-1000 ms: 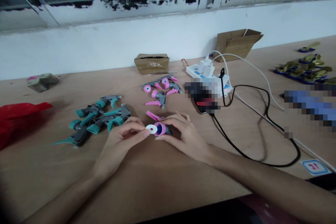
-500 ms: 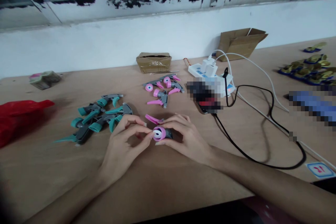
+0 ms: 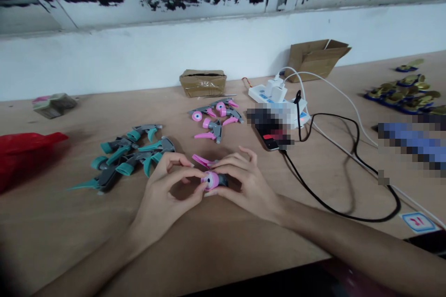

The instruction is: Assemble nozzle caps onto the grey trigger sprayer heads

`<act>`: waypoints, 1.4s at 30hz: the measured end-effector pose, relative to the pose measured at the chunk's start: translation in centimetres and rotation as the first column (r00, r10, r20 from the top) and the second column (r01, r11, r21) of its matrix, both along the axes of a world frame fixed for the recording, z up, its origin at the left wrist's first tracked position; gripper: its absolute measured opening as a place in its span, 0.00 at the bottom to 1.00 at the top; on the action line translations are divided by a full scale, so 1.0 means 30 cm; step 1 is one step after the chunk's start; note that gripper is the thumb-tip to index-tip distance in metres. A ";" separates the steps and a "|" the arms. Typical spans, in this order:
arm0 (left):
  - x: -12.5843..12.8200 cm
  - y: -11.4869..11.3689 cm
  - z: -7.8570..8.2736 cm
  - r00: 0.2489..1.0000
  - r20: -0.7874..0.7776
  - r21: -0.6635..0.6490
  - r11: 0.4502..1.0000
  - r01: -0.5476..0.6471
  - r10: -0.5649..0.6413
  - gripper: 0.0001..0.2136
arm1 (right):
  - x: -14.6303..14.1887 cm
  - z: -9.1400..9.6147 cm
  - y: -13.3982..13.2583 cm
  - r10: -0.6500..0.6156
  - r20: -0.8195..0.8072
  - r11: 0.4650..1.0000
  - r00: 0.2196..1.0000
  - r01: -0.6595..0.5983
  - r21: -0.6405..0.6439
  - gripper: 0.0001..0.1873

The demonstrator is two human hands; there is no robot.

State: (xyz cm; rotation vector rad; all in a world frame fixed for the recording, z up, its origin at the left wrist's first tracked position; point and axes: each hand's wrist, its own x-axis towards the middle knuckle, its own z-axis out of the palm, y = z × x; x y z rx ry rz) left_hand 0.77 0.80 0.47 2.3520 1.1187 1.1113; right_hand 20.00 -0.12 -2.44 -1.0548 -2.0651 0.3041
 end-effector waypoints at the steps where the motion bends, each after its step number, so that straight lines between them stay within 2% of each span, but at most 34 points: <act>1: 0.000 -0.001 -0.001 1.000 -0.008 0.011 1.000 0.002 -0.002 0.06 | -0.002 0.002 -0.004 -0.013 0.011 1.000 1.000 0.013 0.013 0.15; 6: 0.001 -0.003 -0.008 0.998 -0.046 0.007 0.999 0.036 -0.036 0.05 | -0.009 0.000 -0.014 -0.028 0.041 0.998 0.999 0.025 0.055 0.14; 10: 0.003 -0.009 -0.015 0.996 -0.087 -0.031 0.999 0.016 -0.019 0.04 | -0.009 -0.013 -0.011 -0.035 0.048 0.997 0.998 0.032 0.065 0.15; 16: 0.006 -0.022 -0.021 0.992 -0.128 0.095 0.995 -0.013 0.025 0.02 | -0.005 -0.023 -0.011 -0.056 0.040 0.993 0.998 0.052 0.107 0.15; 24: -0.016 -0.009 0.007 0.971 -0.180 0.060 0.984 0.169 -0.156 0.06 | 0.004 -0.015 0.001 0.014 0.033 1.000 0.999 -0.015 0.026 0.19; 28: -0.022 0.004 0.017 0.972 -0.217 0.068 0.991 0.113 -0.096 0.03 | 0.004 -0.015 0.000 -0.010 0.057 1.000 0.998 0.009 0.015 0.17; 32: -0.017 0.007 -0.004 0.962 -0.271 -0.028 0.999 0.041 -0.047 0.02 | 0.001 -0.025 0.001 -0.031 0.082 0.999 0.996 0.029 0.018 0.16; 37: -0.005 0.007 -0.043 0.986 -0.163 -0.109 0.994 0.018 -0.036 0.02 | 0.001 -0.030 0.003 -0.036 0.103 0.999 0.994 0.039 -0.029 0.16; 42: 0.014 0.004 -0.055 0.998 -0.034 -0.170 0.985 0.038 -0.045 0.05 | -0.004 -0.031 0.001 -0.022 0.136 0.999 0.991 0.028 -0.041 0.16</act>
